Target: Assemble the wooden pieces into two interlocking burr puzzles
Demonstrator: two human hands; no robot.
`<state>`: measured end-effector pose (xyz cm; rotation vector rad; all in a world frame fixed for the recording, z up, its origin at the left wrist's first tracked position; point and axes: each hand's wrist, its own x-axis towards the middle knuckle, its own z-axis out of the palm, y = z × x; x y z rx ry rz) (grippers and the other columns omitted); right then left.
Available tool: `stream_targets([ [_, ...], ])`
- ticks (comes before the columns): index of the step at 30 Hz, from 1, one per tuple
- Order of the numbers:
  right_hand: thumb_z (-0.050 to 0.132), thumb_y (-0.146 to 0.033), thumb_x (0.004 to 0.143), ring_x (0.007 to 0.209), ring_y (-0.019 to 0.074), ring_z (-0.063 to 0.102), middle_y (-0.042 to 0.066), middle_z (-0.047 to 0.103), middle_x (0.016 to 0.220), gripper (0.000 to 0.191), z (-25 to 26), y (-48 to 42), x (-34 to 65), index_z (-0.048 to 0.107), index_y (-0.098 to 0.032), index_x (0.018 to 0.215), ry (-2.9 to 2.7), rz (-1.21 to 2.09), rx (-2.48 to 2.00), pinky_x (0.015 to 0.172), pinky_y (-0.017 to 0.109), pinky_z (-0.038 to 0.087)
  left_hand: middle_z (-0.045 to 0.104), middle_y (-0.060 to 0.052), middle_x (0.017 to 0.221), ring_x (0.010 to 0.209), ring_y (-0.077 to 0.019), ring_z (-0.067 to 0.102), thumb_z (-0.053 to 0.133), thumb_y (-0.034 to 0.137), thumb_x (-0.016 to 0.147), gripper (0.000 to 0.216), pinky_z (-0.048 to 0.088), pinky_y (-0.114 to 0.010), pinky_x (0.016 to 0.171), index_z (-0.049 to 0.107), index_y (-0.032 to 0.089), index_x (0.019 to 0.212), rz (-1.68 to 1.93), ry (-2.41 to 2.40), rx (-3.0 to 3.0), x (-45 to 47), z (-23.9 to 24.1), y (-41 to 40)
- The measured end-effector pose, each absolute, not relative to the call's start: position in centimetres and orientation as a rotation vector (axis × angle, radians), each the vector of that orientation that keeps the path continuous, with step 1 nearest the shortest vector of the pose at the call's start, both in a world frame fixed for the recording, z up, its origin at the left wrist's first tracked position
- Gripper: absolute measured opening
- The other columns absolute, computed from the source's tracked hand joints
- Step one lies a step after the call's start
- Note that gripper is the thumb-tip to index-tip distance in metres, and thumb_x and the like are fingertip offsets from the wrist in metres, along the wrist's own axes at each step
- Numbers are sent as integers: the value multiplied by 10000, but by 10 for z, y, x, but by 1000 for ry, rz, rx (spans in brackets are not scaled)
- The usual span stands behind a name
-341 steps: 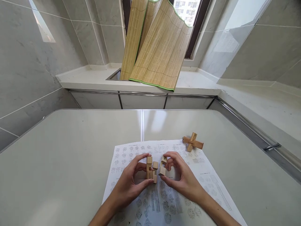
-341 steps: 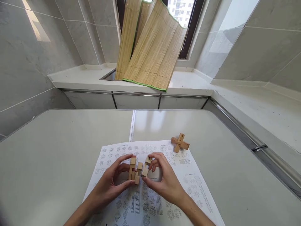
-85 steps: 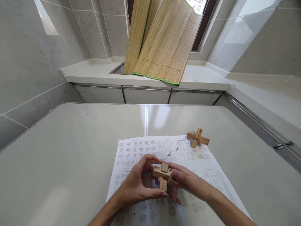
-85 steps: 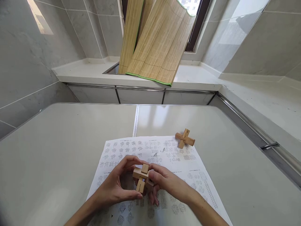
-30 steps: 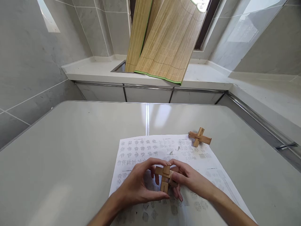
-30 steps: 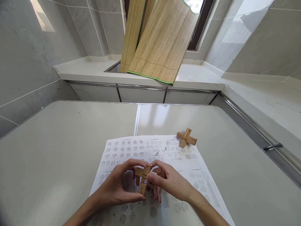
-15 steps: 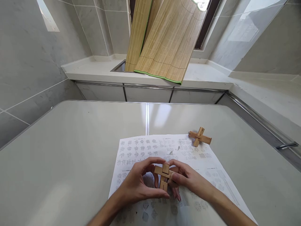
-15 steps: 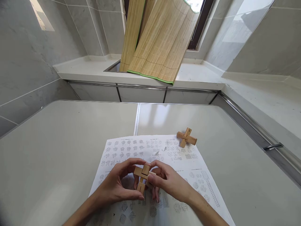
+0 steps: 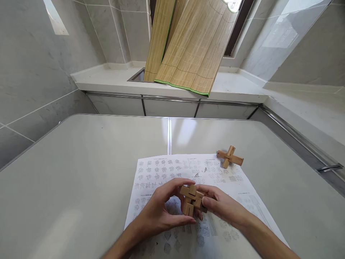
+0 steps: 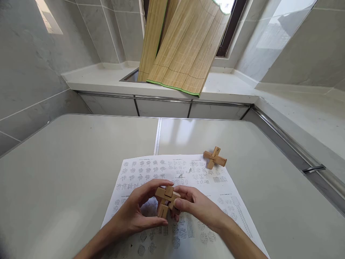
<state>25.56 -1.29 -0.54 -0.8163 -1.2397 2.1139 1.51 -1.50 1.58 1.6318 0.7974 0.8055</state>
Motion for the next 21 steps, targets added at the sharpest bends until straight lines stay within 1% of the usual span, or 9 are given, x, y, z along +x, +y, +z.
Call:
stream_targets([
  [3, 833, -570, 851, 847, 214, 684, 76, 751, 964, 575, -8, -13, 257, 707, -172, 1248, -1261, 2113, -817, 834, 361, 538, 731, -52, 1225, 1036, -227, 709, 952, 321, 738, 722, 574, -354, 957, 606, 307, 1371, 835, 812, 1641, 15, 16, -16],
  [6, 835, -534, 858, 886, 237, 707, 85, 772, 995, 547, -7, -14, 256, 703, -190, 1263, -1277, 2085, -853, 865, 391, 557, 735, -41, 1192, 1010, -218, 711, 973, 336, 701, 719, 578, -331, 920, 624, 294, 1329, 870, 837, 1661, 15, 15, -16],
  [9, 859, -489, 846, 995, 261, 726, 85, 769, 1090, 550, -1, -16, 254, 678, -219, 1289, -1251, 2078, -877, 955, 427, 553, 743, -42, 1136, 975, -216, 708, 990, 351, 666, 714, 577, -320, 876, 642, 265, 1283, 890, 875, 1674, 15, 13, -15],
  [11, 871, -468, 839, 1051, 269, 724, 83, 759, 1146, 562, 2, -16, 253, 660, -234, 1304, -1242, 2090, -879, 983, 431, 547, 744, -37, 1098, 949, -213, 699, 993, 359, 655, 709, 570, -313, 842, 647, 260, 1266, 887, 889, 1679, 15, 12, -15],
  [13, 861, -498, 839, 1017, 265, 728, 84, 759, 1133, 563, 3, -17, 254, 661, -231, 1292, -1260, 2093, -874, 938, 418, 564, 744, -29, 1077, 933, -207, 692, 991, 363, 657, 709, 556, -315, 840, 645, 269, 1268, 874, 886, 1686, 15, 11, -15],
  [16, 825, -582, 841, 865, 241, 720, 74, 765, 989, 578, 3, -16, 255, 674, -207, 1254, -1307, 2078, -857, 847, 407, 585, 750, -9, 1052, 887, -190, 684, 981, 359, 679, 715, 538, -341, 891, 631, 298, 1299, 849, 859, 1691, 15, 12, -16],
  [17, 813, -596, 846, 829, 233, 714, 66, 761, 941, 580, 3, -16, 254, 675, -201, 1247, -1312, 2075, -848, 839, 408, 585, 751, -4, 1046, 873, -186, 683, 978, 355, 685, 717, 535, -347, 902, 628, 306, 1309, 844, 850, 1687, 15, 12, -16],
  [19, 820, -587, 846, 822, 220, 710, 70, 758, 986, 579, 1, -16, 254, 662, -204, 1250, -1283, 2086, -830, 833, 395, 580, 750, -1, 1035, 850, -179, 680, 980, 349, 685, 722, 537, -342, 892, 630, 312, 1315, 838, 849, 1680, 14, 13, -15],
  [21, 851, -547, 833, 893, 219, 716, 83, 742, 1118, 569, 1, -17, 253, 647, -218, 1250, -1247, 2088, -829, 870, 386, 567, 747, 3, 1000, 812, -170, 676, 984, 348, 679, 723, 541, -322, 848, 640, 306, 1313, 844, 850, 1674, 14, 14, -15],
])
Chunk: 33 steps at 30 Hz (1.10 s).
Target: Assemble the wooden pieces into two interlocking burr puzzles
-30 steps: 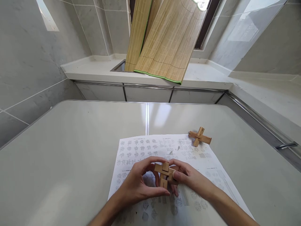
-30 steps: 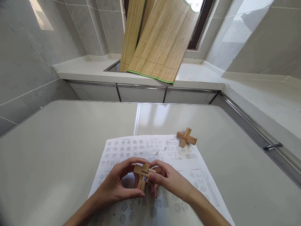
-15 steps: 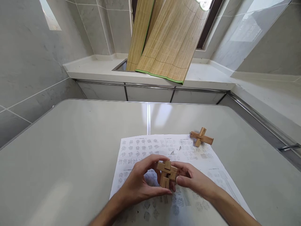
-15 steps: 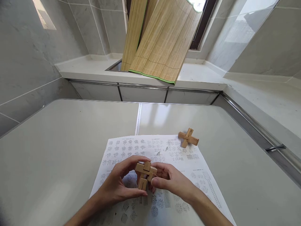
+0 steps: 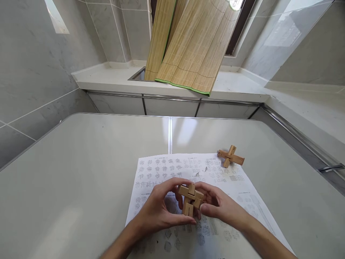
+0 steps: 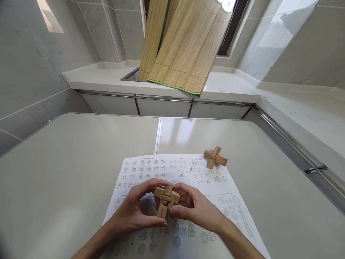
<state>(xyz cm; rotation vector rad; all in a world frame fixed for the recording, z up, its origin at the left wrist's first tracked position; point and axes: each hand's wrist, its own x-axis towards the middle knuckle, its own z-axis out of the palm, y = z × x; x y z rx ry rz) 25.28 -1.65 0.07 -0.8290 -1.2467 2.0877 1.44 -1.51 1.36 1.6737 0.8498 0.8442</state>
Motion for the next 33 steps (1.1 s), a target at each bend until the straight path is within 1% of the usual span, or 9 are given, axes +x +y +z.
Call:
stream_targets([
  [4, 873, -509, 829, 1006, 237, 712, 91, 715, 1206, 555, 1, -17, 253, 632, -228, 1242, -1238, 2073, -884, 886, 367, 550, 756, 2, 997, 720, -140, 652, 989, 347, 671, 730, 545, -295, 766, 649, 305, 1315, 879, 849, 1682, 15, 13, -15],
  [8, 844, -535, 850, 885, 201, 701, 78, 738, 1108, 547, 4, -15, 254, 631, -212, 1236, -1268, 2092, -853, 805, 334, 538, 773, 4, 1001, 748, -146, 680, 988, 339, 679, 729, 557, -320, 837, 640, 316, 1319, 901, 877, 1715, 16, 11, -15],
  [13, 797, -588, 874, 790, 192, 689, 45, 746, 913, 541, 6, -13, 253, 643, -193, 1209, -1319, 2098, -805, 786, 342, 530, 713, -75, 1322, 865, -168, 736, 943, 317, 753, 573, 599, -320, 861, 697, 316, 1271, 1006, 720, 1764, 16, 8, -14],
  [16, 776, -616, 879, 760, 191, 685, 38, 736, 853, 538, 7, -13, 252, 653, -183, 1174, -1335, 2102, -788, 775, 343, 529, 691, -83, 1376, 806, -145, 742, 951, 305, 741, 513, 607, -345, 911, 734, 302, 1206, 1004, 730, 1810, 15, 6, -14],
  [19, 794, -583, 876, 786, 191, 692, 45, 740, 912, 509, 6, -13, 252, 641, -196, 1168, -1309, 2108, -778, 783, 343, 540, 697, -101, 1375, 775, -140, 738, 954, 295, 734, 511, 621, -351, 895, 735, 278, 1195, 1012, 729, 1815, 15, 8, -13],
  [24, 879, -489, 818, 992, 225, 709, 78, 716, 1156, 537, 5, -15, 253, 601, -234, 1201, -1233, 2144, -767, 879, 357, 539, 756, -103, 1258, 829, -180, 752, 957, 321, 724, 526, 627, -349, 864, 733, 248, 1194, 1049, 695, 1749, 18, 14, -13],
  [27, 860, -538, 820, 952, 228, 706, 84, 712, 1140, 549, 3, -16, 252, 595, -228, 1188, -1251, 2129, -795, 833, 359, 543, 759, -101, 1257, 854, -192, 759, 961, 314, 717, 532, 625, -343, 858, 740, 250, 1197, 1048, 698, 1748, 18, 16, -12],
  [31, 847, -521, 847, 1015, 239, 696, 67, 712, 1090, 527, 3, -16, 253, 594, -236, 1211, -1283, 2082, -849, 869, 363, 534, 741, -86, 1312, 771, -143, 721, 967, 281, 709, 542, 624, -316, 821, 742, 275, 1202, 995, 711, 1788, 15, 13, -13],
  [33, 832, -526, 863, 962, 223, 697, 54, 707, 1047, 513, 4, -16, 254, 591, -237, 1212, -1309, 2065, -865, 839, 349, 534, 738, -79, 1323, 738, -127, 703, 972, 281, 702, 554, 622, -306, 805, 741, 288, 1205, 977, 714, 1811, 14, 11, -13],
])
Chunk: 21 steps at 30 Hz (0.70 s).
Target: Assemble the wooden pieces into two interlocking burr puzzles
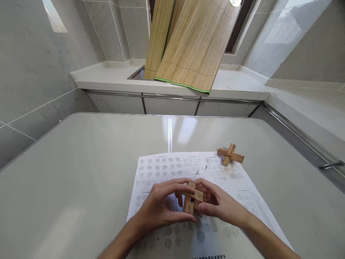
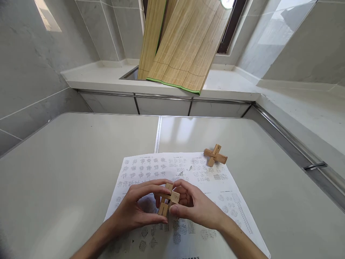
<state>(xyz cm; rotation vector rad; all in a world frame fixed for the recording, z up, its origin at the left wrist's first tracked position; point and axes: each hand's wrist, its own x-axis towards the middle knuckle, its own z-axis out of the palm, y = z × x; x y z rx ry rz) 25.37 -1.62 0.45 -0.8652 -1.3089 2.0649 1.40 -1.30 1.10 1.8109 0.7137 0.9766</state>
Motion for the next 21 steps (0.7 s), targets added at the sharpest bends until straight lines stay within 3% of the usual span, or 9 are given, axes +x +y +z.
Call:
stream_targets([
  [4, 758, -576, 911, 761, 180, 661, 25, 685, 917, 477, 8, -16, 254, 591, -216, 1174, -1369, 2027, -896, 762, 347, 529, 718, -87, 1363, 770, -137, 716, 957, 306, 727, 578, 623, -306, 811, 726, 314, 1257, 939, 708, 1844, 14, 9, -14],
  [10, 791, -642, 846, 836, 217, 677, 50, 712, 959, 555, 11, -16, 250, 594, -218, 1145, -1364, 2051, -916, 770, 352, 531, 711, -101, 1362, 1063, -236, 736, 931, 312, 763, 595, 607, -345, 918, 673, 294, 1299, 863, 687, 1840, 19, 8, -17],
  [16, 810, -701, 789, 889, 243, 677, 43, 696, 942, 620, 11, -18, 250, 602, -225, 1127, -1404, 1985, -987, 768, 353, 544, 765, -36, 1108, 711, -126, 665, 951, 323, 721, 756, 567, -245, 672, 582, 314, 1380, 764, 787, 1824, 20, 2, -21],
  [21, 660, -801, 853, 854, 254, 703, 61, 716, 954, 654, 13, -20, 250, 588, -233, 1168, -1464, 1923, -967, 817, 420, 574, 737, 15, 953, 670, -115, 613, 957, 334, 714, 787, 549, -247, 669, 568, 331, 1398, 761, 848, 1790, 21, 2, -21],
])
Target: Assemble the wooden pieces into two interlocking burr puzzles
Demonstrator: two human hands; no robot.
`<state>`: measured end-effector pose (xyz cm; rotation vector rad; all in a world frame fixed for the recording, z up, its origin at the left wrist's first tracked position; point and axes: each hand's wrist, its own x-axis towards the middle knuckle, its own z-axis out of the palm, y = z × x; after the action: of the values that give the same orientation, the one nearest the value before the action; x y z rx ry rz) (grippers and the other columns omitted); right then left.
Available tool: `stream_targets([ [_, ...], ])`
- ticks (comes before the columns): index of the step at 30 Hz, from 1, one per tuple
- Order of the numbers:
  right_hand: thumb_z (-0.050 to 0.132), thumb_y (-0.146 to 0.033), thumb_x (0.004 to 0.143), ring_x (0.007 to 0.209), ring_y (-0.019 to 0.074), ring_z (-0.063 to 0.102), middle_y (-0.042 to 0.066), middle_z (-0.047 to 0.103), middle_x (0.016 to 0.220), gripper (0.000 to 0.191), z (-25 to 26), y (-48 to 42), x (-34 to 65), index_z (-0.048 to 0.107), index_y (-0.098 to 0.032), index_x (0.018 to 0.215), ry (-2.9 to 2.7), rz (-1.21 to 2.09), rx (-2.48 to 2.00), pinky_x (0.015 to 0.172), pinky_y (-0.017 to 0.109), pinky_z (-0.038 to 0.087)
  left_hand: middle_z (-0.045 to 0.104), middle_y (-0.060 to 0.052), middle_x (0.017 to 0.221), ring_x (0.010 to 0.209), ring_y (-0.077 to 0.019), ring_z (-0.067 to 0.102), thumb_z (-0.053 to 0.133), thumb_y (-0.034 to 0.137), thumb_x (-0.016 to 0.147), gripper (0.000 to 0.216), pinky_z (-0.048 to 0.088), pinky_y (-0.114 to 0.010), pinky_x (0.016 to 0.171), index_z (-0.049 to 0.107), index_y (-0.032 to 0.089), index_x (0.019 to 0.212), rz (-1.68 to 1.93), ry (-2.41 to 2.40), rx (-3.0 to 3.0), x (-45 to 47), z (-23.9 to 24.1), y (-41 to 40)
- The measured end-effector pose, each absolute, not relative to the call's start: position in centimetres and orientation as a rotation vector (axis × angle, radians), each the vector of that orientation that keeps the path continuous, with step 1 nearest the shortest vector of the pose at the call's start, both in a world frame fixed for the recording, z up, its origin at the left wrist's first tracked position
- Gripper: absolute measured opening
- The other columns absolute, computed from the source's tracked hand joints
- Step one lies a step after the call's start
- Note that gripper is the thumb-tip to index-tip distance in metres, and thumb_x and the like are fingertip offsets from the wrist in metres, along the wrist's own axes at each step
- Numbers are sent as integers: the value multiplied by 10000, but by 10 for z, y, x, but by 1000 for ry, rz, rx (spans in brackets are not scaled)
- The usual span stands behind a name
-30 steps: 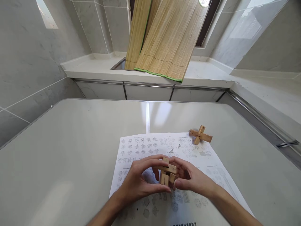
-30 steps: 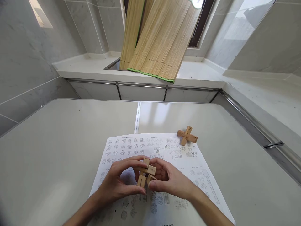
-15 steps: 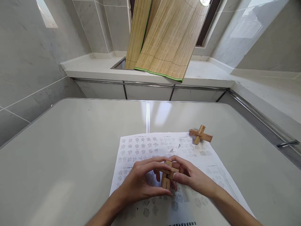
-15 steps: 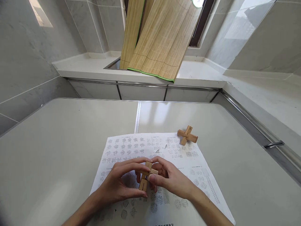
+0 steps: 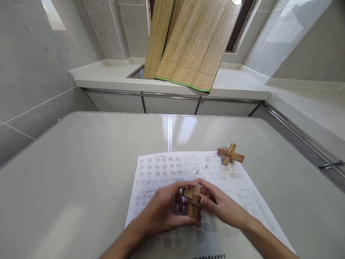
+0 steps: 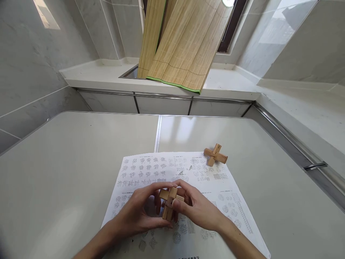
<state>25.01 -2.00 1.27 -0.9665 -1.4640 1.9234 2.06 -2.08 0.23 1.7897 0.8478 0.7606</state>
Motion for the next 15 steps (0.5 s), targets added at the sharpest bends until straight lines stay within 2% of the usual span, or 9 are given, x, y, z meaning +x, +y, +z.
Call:
stream_targets([
  [4, 596, -734, 950, 822, 249, 723, 42, 731, 886, 621, 11, -21, 252, 481, -252, 1323, -1472, 1902, -1000, 858, 454, 582, 710, 33, 875, 689, -127, 613, 965, 360, 712, 770, 536, -250, 671, 566, 325, 1369, 810, 906, 1731, 21, 7, -20],
  [6, 580, -672, 997, 801, 235, 734, 32, 737, 876, 554, 10, -22, 252, 443, -256, 1337, -1457, 1898, -1022, 848, 437, 586, 726, 19, 936, 700, -127, 622, 972, 370, 701, 769, 539, -256, 678, 565, 318, 1350, 841, 924, 1707, 21, 9, -20],
  [10, 511, -624, 1050, 746, 213, 721, 36, 742, 885, 394, 6, -24, 248, 505, -249, 1171, -1503, 1781, -1066, 740, 374, 581, 741, -23, 1067, 695, -120, 625, 961, 384, 715, 749, 535, -250, 640, 565, 305, 1345, 871, 933, 1684, 20, 9, -20],
  [15, 435, -607, 1075, 710, 220, 637, 43, 697, 793, 404, 0, -26, 250, 596, -249, 979, -1847, 1271, -1219, 658, 339, 485, 724, -23, 1048, 647, -105, 596, 973, 410, 689, 752, 503, -228, 576, 576, 293, 1317, 877, 958, 1682, 21, 8, -20],
])
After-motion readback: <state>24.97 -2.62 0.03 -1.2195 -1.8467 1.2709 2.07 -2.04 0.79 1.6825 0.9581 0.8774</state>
